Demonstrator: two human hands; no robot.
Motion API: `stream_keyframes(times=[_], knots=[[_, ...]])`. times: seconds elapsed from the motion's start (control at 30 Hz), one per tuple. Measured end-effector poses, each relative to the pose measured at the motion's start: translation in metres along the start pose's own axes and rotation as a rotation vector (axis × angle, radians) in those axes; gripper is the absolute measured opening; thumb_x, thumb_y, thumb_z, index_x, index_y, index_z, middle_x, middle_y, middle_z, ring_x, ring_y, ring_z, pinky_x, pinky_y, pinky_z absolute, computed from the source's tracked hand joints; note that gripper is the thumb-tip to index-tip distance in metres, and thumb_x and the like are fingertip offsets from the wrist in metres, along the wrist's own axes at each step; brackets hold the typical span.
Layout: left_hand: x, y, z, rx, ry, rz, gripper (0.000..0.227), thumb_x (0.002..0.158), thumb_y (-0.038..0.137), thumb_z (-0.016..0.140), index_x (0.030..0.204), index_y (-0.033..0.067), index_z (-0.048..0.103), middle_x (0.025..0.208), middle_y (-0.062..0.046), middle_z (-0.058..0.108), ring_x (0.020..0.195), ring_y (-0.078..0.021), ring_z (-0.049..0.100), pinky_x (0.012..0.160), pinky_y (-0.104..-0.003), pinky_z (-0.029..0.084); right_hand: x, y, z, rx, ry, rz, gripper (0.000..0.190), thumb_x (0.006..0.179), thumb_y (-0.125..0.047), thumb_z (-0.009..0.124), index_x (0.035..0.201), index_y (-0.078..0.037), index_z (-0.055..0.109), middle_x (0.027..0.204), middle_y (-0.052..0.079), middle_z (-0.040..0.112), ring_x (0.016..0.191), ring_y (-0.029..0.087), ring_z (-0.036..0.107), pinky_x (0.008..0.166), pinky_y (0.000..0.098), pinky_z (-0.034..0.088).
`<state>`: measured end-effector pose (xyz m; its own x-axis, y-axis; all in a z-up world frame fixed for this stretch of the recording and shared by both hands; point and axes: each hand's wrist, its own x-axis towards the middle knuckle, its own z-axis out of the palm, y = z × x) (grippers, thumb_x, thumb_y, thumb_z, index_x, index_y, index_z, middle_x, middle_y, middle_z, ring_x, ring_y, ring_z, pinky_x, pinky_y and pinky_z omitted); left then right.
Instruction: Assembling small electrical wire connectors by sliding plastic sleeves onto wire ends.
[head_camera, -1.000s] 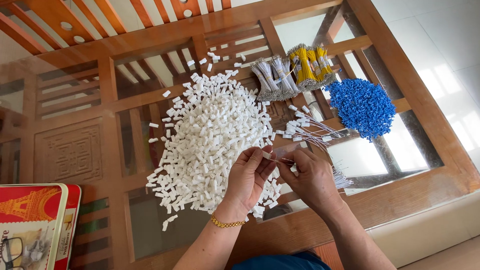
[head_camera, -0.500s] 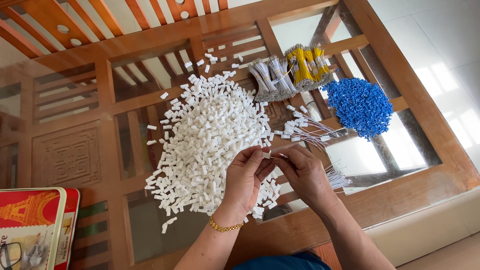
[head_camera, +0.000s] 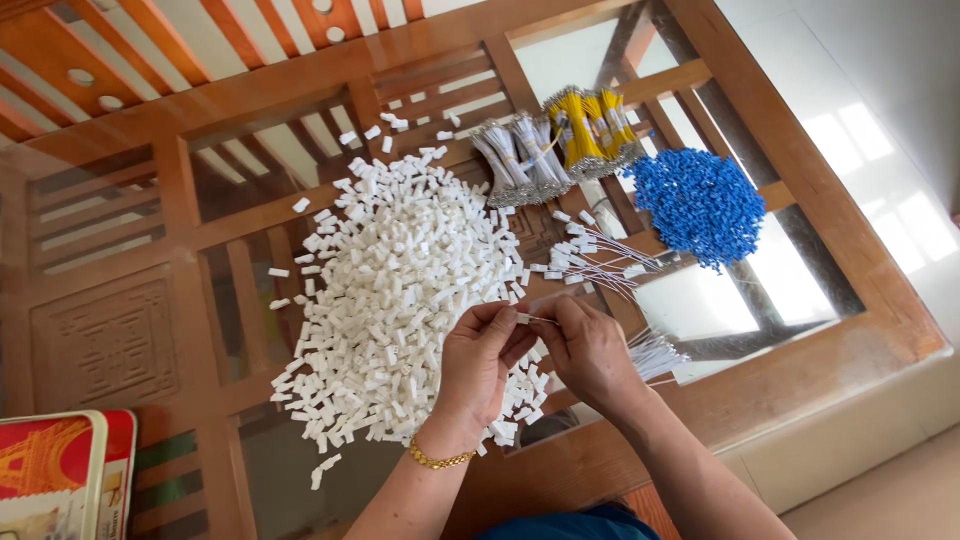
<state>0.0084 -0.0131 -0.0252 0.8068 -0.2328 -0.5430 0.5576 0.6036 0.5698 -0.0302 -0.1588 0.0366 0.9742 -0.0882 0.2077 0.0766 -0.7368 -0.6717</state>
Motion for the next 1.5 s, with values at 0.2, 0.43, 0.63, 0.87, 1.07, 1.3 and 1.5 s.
stream_keyframes(times=[0.2, 0.43, 0.63, 0.87, 1.07, 1.3, 1.5], knots=[[0.0, -0.008, -0.014, 0.059, 0.053, -0.096, 0.017, 0.092, 0.006, 0.073, 0.106, 0.0051, 0.064, 0.108, -0.02, 0.077, 0.089, -0.0328, 0.077, 0.081, -0.042, 0.065, -0.014, 0.044, 0.037, 0.1, -0.163, 0.148, 0.017, 0.093, -0.033, 0.07, 0.096, -0.015, 0.071, 0.081, 0.014, 0.072, 0.082, 0.041, 0.073, 0.07, 0.0503, 0.058], [-0.004, -0.008, -0.027, 1.122, 0.013, 0.275, 0.034, 0.097, 0.018, 0.069, 0.129, 0.0091, 0.063, 0.133, -0.017, 0.062, 0.111, -0.0301, 0.07, 0.086, -0.034, 0.061, 0.013, 0.165, 0.032, 0.044, -0.025, 0.356, 0.014, 0.097, -0.025, 0.068, 0.103, -0.013, 0.072, 0.089, 0.019, 0.073, 0.095, 0.046, 0.069, 0.084, 0.0546, 0.054], [0.026, -0.056, -0.054, 1.639, -0.207, 0.955, 0.009, 0.082, 0.013, 0.074, 0.091, 0.0127, 0.071, 0.09, 0.003, 0.075, 0.081, -0.0167, 0.065, 0.084, -0.034, 0.048, 0.026, 0.193, 0.062, -0.06, -0.017, 0.233, 0.016, 0.094, -0.016, 0.066, 0.098, -0.003, 0.074, 0.091, 0.007, 0.073, 0.072, 0.025, 0.068, 0.069, 0.0369, 0.054], [0.085, -0.109, -0.02, 2.01, -0.361, 1.035, 0.049, 0.082, 0.04, 0.078, 0.123, 0.0146, 0.066, 0.087, -0.01, 0.066, 0.079, -0.0303, 0.068, 0.064, -0.042, 0.054, 0.009, 0.152, 0.033, -0.152, -0.008, 0.28, 0.021, 0.099, -0.036, 0.066, 0.113, -0.025, 0.076, 0.092, 0.009, 0.074, 0.092, 0.033, 0.071, 0.081, 0.0472, 0.058], [0.091, -0.105, -0.011, 2.031, -0.352, 0.862, 0.019, 0.091, 0.017, 0.069, 0.107, 0.0052, 0.068, 0.094, -0.013, 0.066, 0.086, -0.0303, 0.071, 0.071, -0.038, 0.056, -0.005, 0.108, 0.003, 0.076, -0.116, 0.547, 0.029, 0.098, -0.032, 0.059, 0.124, -0.02, 0.058, 0.079, 0.006, 0.08, 0.09, 0.03, 0.075, 0.084, 0.048, 0.054], [0.055, -0.001, 0.01, 0.725, -0.107, 0.273, 0.02, 0.091, 0.013, 0.076, 0.108, 0.0023, 0.074, 0.085, -0.011, 0.072, 0.061, -0.0165, 0.071, 0.057, -0.023, 0.055, 0.021, 0.049, -0.016, 0.385, 0.105, 0.393, 0.007, 0.083, -0.018, 0.084, 0.089, -0.015, 0.083, 0.062, 0.0, 0.077, 0.063, 0.006, 0.063, 0.064, 0.0247, 0.052], [-0.004, 0.057, 0.021, 0.428, -0.175, 0.458, 0.019, 0.082, 0.0, 0.083, 0.1, -0.0005, 0.08, 0.1, -0.012, 0.071, 0.085, -0.0118, 0.068, 0.083, -0.031, 0.061, 0.028, -0.022, -0.041, 0.248, 0.029, 0.224, 0.017, 0.089, -0.023, 0.076, 0.103, -0.019, 0.084, 0.076, 0.006, 0.083, 0.08, 0.023, 0.079, 0.077, 0.0385, 0.059]])
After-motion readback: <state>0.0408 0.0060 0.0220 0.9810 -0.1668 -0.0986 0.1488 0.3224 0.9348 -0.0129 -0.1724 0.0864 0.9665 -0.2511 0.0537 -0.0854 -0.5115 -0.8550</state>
